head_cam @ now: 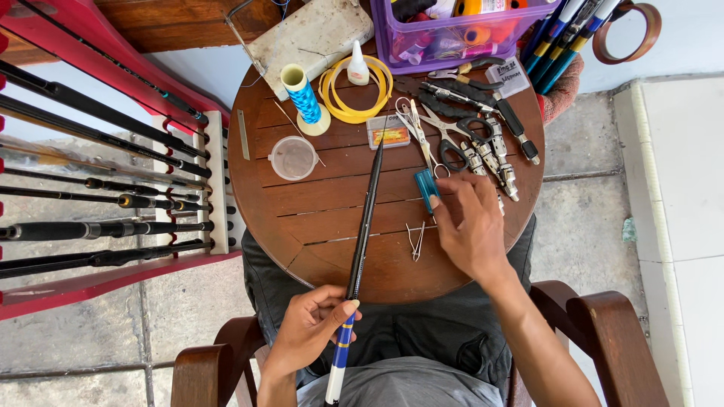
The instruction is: The person works on a fishing rod at a wooden table, using tweezers to adjust the tip and handling small metal pieces from a container. They also use a lighter and a small knife on the rod's handle area. The rod is placed on the table and later returned to a rack.
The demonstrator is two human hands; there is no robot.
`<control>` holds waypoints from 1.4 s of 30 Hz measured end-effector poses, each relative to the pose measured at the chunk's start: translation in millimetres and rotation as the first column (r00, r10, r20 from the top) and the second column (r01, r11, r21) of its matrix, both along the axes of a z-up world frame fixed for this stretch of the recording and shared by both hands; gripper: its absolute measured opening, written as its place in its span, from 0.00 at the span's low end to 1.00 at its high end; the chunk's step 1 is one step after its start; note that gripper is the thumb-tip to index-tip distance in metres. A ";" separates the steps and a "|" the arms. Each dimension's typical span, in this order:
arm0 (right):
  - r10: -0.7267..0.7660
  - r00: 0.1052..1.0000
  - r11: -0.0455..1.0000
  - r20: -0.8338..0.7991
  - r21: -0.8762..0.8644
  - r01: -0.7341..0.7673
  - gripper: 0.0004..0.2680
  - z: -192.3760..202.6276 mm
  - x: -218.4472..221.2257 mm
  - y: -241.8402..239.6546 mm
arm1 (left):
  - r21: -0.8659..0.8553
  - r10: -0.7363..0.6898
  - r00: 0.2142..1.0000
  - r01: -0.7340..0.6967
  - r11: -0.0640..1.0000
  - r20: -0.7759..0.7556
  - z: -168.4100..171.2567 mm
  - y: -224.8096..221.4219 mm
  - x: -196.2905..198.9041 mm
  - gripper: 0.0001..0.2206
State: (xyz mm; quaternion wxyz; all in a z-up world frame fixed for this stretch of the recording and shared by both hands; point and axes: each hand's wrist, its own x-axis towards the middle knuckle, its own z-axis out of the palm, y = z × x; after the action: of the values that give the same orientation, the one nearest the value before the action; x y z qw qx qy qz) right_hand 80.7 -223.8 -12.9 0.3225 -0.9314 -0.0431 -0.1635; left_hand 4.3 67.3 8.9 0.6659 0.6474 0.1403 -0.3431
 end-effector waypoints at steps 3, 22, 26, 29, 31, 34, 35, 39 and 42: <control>0.039 0.998 0.956 0.057 -0.293 -0.021 0.15 -1.5 -5.3 6.5 | 0.001 0.012 1.000 -0.012 1.000 0.004 -6.4 3.0 -1.7 0.12; 0.241 0.949 0.812 -0.202 -0.494 -0.311 0.27 10.8 142.7 8.6 | 0.059 0.048 0.999 -0.047 0.997 -0.013 3.2 5.6 8.5 0.13; 0.275 0.937 0.819 -0.213 -0.459 -0.345 0.24 9.8 143.2 2.1 | 0.041 0.083 0.997 -0.083 0.996 0.008 -8.2 8.9 2.9 0.12; 0.297 0.937 0.826 -0.184 -0.444 -0.348 0.24 10.1 136.6 -0.4 | 0.035 0.096 0.995 -0.097 0.995 0.019 -7.7 10.0 1.7 0.12; 0.304 0.940 0.830 -0.157 -0.441 -0.342 0.24 10.5 132.6 -0.8 | 0.031 0.095 0.995 -0.096 0.995 0.027 -6.1 9.8 3.1 0.13; 0.320 0.941 0.847 -0.107 -0.413 -0.335 0.24 9.8 126.8 0.8 | 0.053 0.075 0.997 -0.076 0.996 0.009 -6.4 10.2 2.0 0.13; 0.322 0.942 0.845 -0.099 -0.418 -0.333 0.25 8.9 127.2 0.2 | 0.046 0.082 0.997 -0.082 0.996 0.009 -7.5 10.0 1.8 0.13; 0.266 0.962 0.877 -0.056 -0.400 -0.265 0.30 23.2 117.0 5.8 | 0.044 0.100 0.995 -0.100 0.994 0.005 -12.0 10.0 -0.5 0.12; 0.210 0.977 0.950 0.037 -0.242 -0.195 0.22 25.8 104.8 -3.9 | 0.046 0.104 0.995 -0.104 0.994 0.007 -7.7 9.2 1.9 0.12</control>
State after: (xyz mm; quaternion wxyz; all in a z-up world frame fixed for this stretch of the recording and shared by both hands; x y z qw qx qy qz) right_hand 185.5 -227.6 12.9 0.2224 -0.9483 -0.1675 -0.1522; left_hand 6.2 76.5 1.2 0.6678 0.6554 0.1802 -0.3032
